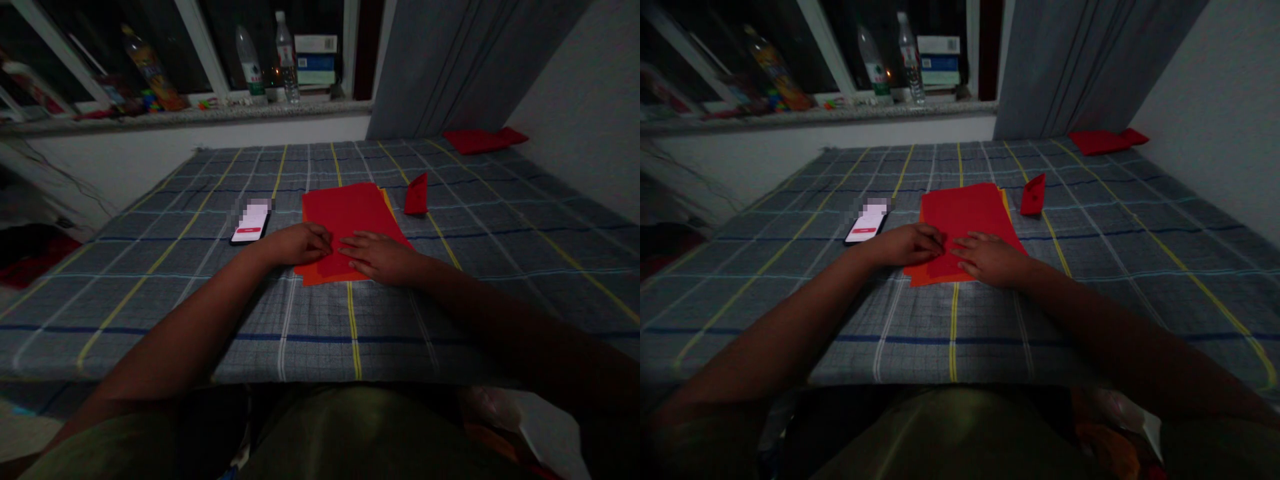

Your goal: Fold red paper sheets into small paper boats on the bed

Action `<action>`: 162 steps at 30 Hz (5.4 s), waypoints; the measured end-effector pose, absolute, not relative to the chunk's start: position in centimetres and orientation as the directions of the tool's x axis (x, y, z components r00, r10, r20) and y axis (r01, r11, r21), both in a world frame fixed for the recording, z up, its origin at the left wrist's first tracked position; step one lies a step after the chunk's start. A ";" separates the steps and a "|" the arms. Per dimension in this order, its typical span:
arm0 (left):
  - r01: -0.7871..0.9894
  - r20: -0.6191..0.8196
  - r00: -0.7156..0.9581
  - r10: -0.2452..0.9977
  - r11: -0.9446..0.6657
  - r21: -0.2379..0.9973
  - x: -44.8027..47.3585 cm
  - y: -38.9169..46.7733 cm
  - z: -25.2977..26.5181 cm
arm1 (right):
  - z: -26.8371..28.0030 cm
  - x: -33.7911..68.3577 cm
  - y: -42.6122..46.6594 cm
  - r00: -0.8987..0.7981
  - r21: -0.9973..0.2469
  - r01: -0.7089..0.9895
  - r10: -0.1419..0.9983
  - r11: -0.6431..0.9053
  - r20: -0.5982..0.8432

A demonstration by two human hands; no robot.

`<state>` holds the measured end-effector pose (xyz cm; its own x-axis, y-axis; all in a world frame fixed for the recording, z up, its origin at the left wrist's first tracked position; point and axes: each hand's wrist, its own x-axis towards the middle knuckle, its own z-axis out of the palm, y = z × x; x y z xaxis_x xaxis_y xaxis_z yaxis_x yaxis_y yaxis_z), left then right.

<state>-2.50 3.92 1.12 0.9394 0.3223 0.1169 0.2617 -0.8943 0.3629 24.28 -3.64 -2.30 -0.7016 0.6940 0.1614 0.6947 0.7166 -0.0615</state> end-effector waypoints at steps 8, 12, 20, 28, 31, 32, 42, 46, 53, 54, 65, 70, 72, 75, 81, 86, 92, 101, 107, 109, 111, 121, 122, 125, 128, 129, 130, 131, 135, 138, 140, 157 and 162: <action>0.262 0.178 0.926 0.333 -0.907 0.331 -2.6 3.5 0.8 | -1.2 23.6 -4.4 -0.615 -0.029 0.782 0.777 0.623 0.135; 0.319 0.194 0.899 0.392 -0.891 0.322 -2.2 2.8 1.0 | -0.8 23.2 -4.6 -0.583 -0.027 0.803 0.796 0.595 0.163; 0.286 0.228 0.904 0.361 -0.909 0.304 -1.4 2.4 0.7 | -0.5 22.6 -4.5 -0.593 0.004 0.798 0.785 0.603 0.180; 0.277 0.265 0.901 0.343 -0.926 0.257 -1.0 2.4 0.4 | -0.8 22.9 -4.2 -0.579 -0.108 0.762 0.747 0.638 0.328; 0.293 0.286 0.892 0.352 -0.928 0.229 -1.0 2.2 0.3 | -0.4 23.0 -4.4 -0.559 -0.133 0.755 0.736 0.642 0.381; 0.306 0.297 0.884 0.361 -0.927 0.215 -1.0 2.2 0.3 | -0.3 23.0 -4.5 -0.551 -0.139 0.755 0.734 0.641 0.396; 0.426 0.326 0.842 0.429 -0.901 0.084 -0.3 1.7 0.3 | 0.1 23.5 -4.4 -0.446 -0.241 0.733 0.717 0.636 0.535; 0.463 0.346 0.813 0.469 -0.880 0.106 0.1 1.9 -0.2 | 0.0 23.4 -4.4 -0.443 -0.251 0.718 0.705 0.649 0.553; 0.463 0.281 0.812 0.511 -0.858 0.223 0.2 2.6 -0.9 | -0.8 23.8 -4.0 -0.675 -0.224 0.615 0.651 0.756 0.348; 0.446 0.277 0.823 0.496 -0.866 0.227 0.2 2.8 -0.9 | -0.9 23.9 -4.0 -0.702 -0.228 0.600 0.641 0.767 0.310; 0.289 0.357 0.848 0.391 -0.906 0.308 -0.3 4.4 -2.3 | -1.5 24.3 -3.4 -0.657 -0.356 0.625 0.715 0.694 0.240; 0.235 0.367 0.858 0.360 -0.910 0.343 -0.3 4.3 -2.2 | -1.3 24.2 -3.3 -0.664 -0.347 0.617 0.704 0.706 0.252; 0.222 0.376 0.857 0.352 -0.911 0.348 -0.3 4.2 -2.1 | -1.3 24.1 -3.3 -0.663 -0.346 0.613 0.701 0.710 0.264; 0.202 0.394 0.854 0.341 -0.913 0.354 -0.4 4.2 -2.1 | -1.2 24.1 -3.3 -0.663 -0.331 0.607 0.690 0.722 0.291; 0.214 0.390 0.856 0.339 -0.919 0.330 -0.6 3.6 -1.4 | -0.9 24.3 -3.4 -0.630 -0.273 0.635 0.689 0.723 0.358; 0.280 0.384 0.850 0.360 -0.927 0.250 -0.4 3.1 -1.1 | -0.8 24.3 -3.5 -0.636 -0.235 0.611 0.646 0.756 0.423; 0.319 0.411 0.825 0.388 -0.920 0.227 -0.2 3.1 -1.0 | -0.6 23.9 -4.2 -0.603 -0.195 0.592 0.590 0.782 0.537; 0.294 0.443 0.817 0.369 -0.928 0.230 -0.2 2.8 -0.8 | -0.4 23.5 -4.5 -0.522 -0.209 0.631 0.608 0.747 0.598; 0.290 0.482 0.793 0.374 -0.926 0.241 -0.1 2.6 -0.7 | -0.4 23.6 -4.5 -0.481 -0.270 0.622 0.631 0.735 0.608; 0.289 0.483 0.794 0.370 -0.928 0.236 0.0 2.5 -0.6 | -0.4 23.5 -4.6 -0.481 -0.277 0.628 0.642 0.728 0.597; 0.292 0.473 0.800 0.370 -0.928 0.232 -0.1 2.4 -0.4 | -0.3 23.4 -4.7 -0.486 -0.283 0.627 0.649 0.725 0.586; 0.251 0.494 0.790 0.362 -0.927 0.278 0.0 1.9 -0.1 | -0.2 23.4 -4.8 -0.438 -0.311 0.624 0.651 0.717 0.620; 0.241 0.509 0.781 0.361 -0.927 0.288 0.0 1.9 -0.1 | -0.2 23.4 -4.8 -0.433 -0.318 0.622 0.653 0.716 0.622; 0.215 0.537 0.764 0.357 -0.926 0.310 0.2 1.8 -0.2 | -0.3 23.4 -4.7 -0.413 -0.350 0.617 0.668 0.705 0.619; 0.199 0.541 0.762 0.355 -0.924 0.326 0.3 1.8 -0.3 | -0.4 23.3 -4.7 -0.389 -0.390 0.620 0.699 0.680 0.600; 0.200 0.539 0.761 0.361 -0.921 0.334 0.3 1.8 -0.3 | -0.4 23.3 -4.7 -0.381 -0.402 0.621 0.708 0.673 0.595; 0.204 0.535 0.760 0.369 -0.917 0.342 0.3 1.8 -0.3 | -0.4 23.3 -4.7 -0.374 -0.412 0.621 0.714 0.667 0.592; 0.208 0.531 0.760 0.375 -0.914 0.348 0.3 1.8 -0.4 | -0.3 23.3 -4.7 -0.370 -0.419 0.618 0.716 0.665 0.592; 0.213 0.521 0.763 0.383 -0.909 0.358 0.3 1.8 -0.4 | -0.3 23.3 -4.7 -0.371 -0.427 0.607 0.714 0.670 0.593; 0.219 0.507 0.769 0.389 -0.906 0.362 0.3 1.8 -0.3 | -0.3 23.3 -4.7 -0.367 -0.428 0.619 0.724 0.658 0.584; 0.217 0.503 0.772 0.388 -0.905 0.365 0.2 1.8 -0.3 | -0.3 23.3 -4.6 -0.365 -0.429 0.628 0.733 0.649 0.574; 0.208 0.497 0.786 0.368 -0.914 0.347 0.2 1.9 -0.4 | -0.5 23.3 -4.5 -0.339 -0.464 0.629 0.758 0.623 0.558; 0.181 0.508 0.789 0.346 -0.921 0.345 0.2 1.9 -0.4 | -0.5 23.3 -4.6 -0.335 -0.462 0.625 0.751 0.629 0.569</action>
